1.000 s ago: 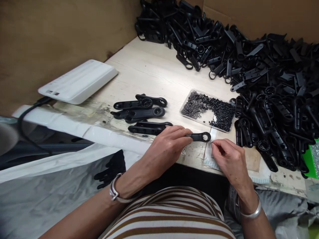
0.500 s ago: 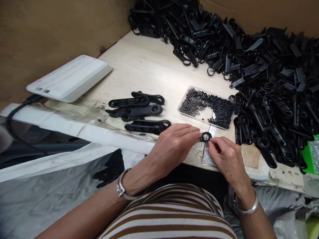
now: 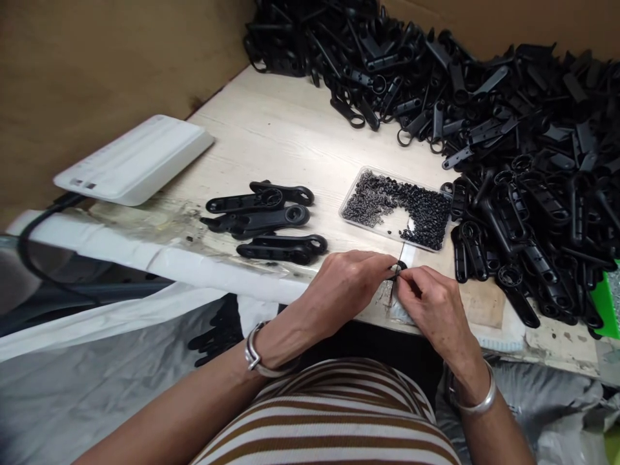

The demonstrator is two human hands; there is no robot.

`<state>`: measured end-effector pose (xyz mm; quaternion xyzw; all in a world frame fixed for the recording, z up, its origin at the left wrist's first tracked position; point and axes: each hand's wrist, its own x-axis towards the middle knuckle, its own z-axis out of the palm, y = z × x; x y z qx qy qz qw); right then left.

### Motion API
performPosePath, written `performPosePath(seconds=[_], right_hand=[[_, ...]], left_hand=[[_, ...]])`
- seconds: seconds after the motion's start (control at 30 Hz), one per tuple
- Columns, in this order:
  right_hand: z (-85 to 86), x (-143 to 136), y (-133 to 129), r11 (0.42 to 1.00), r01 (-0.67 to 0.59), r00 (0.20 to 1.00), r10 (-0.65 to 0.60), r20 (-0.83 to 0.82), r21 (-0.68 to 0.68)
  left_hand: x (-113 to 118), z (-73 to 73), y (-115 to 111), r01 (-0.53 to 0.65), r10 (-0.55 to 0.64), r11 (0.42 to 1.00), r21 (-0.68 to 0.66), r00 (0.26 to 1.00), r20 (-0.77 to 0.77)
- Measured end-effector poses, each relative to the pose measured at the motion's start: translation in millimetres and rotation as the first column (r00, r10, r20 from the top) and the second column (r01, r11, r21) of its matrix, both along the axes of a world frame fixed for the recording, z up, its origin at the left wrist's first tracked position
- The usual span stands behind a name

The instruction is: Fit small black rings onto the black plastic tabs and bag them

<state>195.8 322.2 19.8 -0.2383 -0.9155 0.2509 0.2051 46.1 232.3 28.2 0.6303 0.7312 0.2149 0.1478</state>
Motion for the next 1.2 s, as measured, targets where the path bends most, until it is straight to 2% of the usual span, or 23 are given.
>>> performPosePath(seconds=[0.1,0.27,0.43,0.57,0.8,0.9,1.07,1.2], right_hand=[[0.3,1,-1,1.0,0.014,1.0,-0.014,-0.002,-0.009],[2.4,1,-5,1.0,0.027,1.0,-0.027,-0.006,-0.011],[2.6,0,-6,0.999,0.038,0.999,-0.039,-0.011,-0.009],[2.8,-2,-6,0.998,0.058,0.998,-0.058,0.0,-0.02],[2.7,-1,-6,0.998,0.049,0.998,-0.05,-0.029,-0.041],[1.9,1,-5,0.997,0.048,0.998,-0.05,-0.029,-0.066],[0.9,3,-4,0.996,0.056,0.998,-0.057,-0.001,-0.07],[0.4,4,-3,0.998,0.054,0.999,-0.054,0.001,-0.037]], left_hand=[[0,-2.6,0,0.013,-0.013,1.0,0.026,1.0,0.021],[0,-12.2,-2,0.01,-0.014,0.989,0.149,1.0,0.026],[3,-16.7,-3,0.034,-0.036,0.944,0.329,0.999,-0.002],[5,-16.1,-3,0.024,-0.02,0.918,0.396,1.0,-0.016],[9,-19.3,-3,0.059,-0.012,0.922,0.382,0.992,-0.124],[12,-20.4,-3,0.085,-0.037,0.942,0.324,0.988,-0.153],[10,-6.1,-7,0.08,-0.068,0.987,0.142,0.994,-0.087],[-3,2.7,-16,0.094,-0.078,0.977,0.191,0.993,-0.087]])
